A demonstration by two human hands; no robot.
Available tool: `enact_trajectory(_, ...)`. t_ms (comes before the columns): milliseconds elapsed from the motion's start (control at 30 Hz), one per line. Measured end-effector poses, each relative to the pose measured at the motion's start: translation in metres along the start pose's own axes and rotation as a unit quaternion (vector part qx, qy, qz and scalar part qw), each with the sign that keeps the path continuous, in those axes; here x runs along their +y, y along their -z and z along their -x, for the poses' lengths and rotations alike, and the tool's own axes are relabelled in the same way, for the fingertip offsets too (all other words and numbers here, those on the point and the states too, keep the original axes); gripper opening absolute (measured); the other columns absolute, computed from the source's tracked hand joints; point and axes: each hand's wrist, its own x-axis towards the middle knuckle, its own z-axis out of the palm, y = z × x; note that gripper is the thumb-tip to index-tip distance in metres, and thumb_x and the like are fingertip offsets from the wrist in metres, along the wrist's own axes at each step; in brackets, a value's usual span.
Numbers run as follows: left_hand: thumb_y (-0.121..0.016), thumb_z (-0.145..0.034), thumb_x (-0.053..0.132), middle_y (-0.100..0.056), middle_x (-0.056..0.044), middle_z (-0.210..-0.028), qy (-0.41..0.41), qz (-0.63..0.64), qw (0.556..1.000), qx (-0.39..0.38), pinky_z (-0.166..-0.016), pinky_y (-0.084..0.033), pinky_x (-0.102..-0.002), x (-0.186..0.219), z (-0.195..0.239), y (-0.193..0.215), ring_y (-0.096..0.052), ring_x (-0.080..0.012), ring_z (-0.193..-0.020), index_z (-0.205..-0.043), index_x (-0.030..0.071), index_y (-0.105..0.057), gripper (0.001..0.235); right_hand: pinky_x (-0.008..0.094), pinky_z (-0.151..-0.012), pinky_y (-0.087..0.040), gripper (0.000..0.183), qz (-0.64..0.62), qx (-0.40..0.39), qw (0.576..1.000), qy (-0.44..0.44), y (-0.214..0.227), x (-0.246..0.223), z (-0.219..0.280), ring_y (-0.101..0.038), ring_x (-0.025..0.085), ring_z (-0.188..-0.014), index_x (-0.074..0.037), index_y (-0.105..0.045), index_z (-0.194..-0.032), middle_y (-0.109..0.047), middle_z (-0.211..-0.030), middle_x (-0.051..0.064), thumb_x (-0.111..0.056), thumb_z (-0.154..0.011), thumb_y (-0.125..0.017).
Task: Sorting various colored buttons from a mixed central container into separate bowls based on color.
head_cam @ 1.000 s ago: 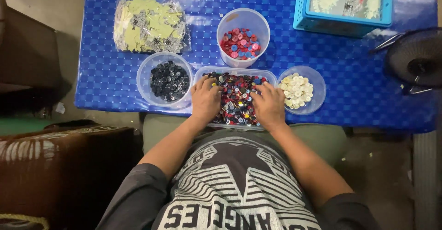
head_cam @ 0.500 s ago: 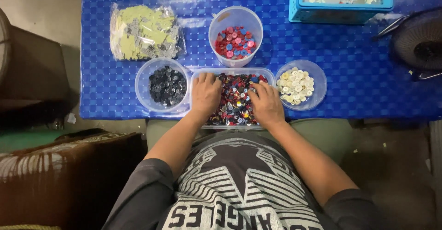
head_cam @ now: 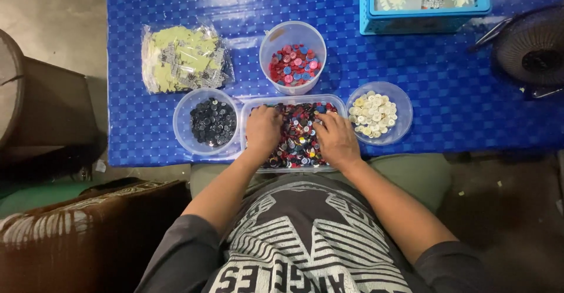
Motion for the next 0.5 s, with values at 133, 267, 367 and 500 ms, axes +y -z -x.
enact_trajectory(133, -0.062, -0.098, 0.027, -0.067, -0.02, -0.088, 0.193, 0.159, 0.959, -0.132, -0.077, -0.054, -0.052, 0.02, -0.007, 0.058, -0.067, -0.0449, -0.089, -0.097, 0.002, -0.071, 0.027, 0.042, -0.089, -0.047, 0.022, 0.005, -0.009, 1.0, -0.004, 0.004, -0.002, -0.001, -0.059, 0.03, -0.122, -0.016, -0.07, -0.111, -0.062, -0.12, 0.005, -0.022, -0.091, -0.066)
enact_trajectory(267, -0.061, -0.097, 0.037, -0.074, -0.017, -0.094, 0.293, 0.276, 0.901, -0.159, -0.084, -0.054, -0.05, 0.015, 0.0, 0.057, -0.071, -0.0417, -0.098, -0.105, 0.011, -0.074, 0.03, 0.042, -0.089, -0.047, 0.026, 0.015, -0.018, 1.0, -0.005, 0.005, -0.001, 0.0, -0.059, 0.031, -0.122, -0.015, -0.07, -0.113, -0.062, -0.12, 0.006, -0.019, -0.087, -0.069)
enact_trajectory(367, -0.062, -0.094, 0.039, -0.075, -0.016, -0.092, 0.33, 0.304, 0.879, -0.16, -0.084, -0.054, -0.05, 0.008, 0.001, 0.061, -0.071, -0.0412, -0.098, -0.103, 0.012, -0.076, 0.031, 0.042, -0.088, -0.047, 0.028, 0.015, -0.022, 1.0, -0.008, 0.002, 0.001, 0.002, -0.06, 0.03, -0.122, -0.015, -0.07, -0.113, -0.062, -0.12, 0.006, -0.019, -0.085, -0.071)
enact_trajectory(500, -0.062, -0.089, 0.039, -0.075, -0.012, -0.081, 0.391, 0.341, 0.843, -0.143, -0.077, -0.054, -0.043, -0.002, 0.006, 0.068, -0.072, -0.0305, -0.085, -0.096, 0.013, -0.078, 0.031, 0.042, -0.086, -0.046, 0.029, 0.022, -0.018, 1.0, -0.004, 0.0, 0.003, 0.005, -0.06, 0.03, -0.121, -0.015, -0.07, -0.113, -0.062, -0.118, 0.005, -0.02, -0.084, -0.071)
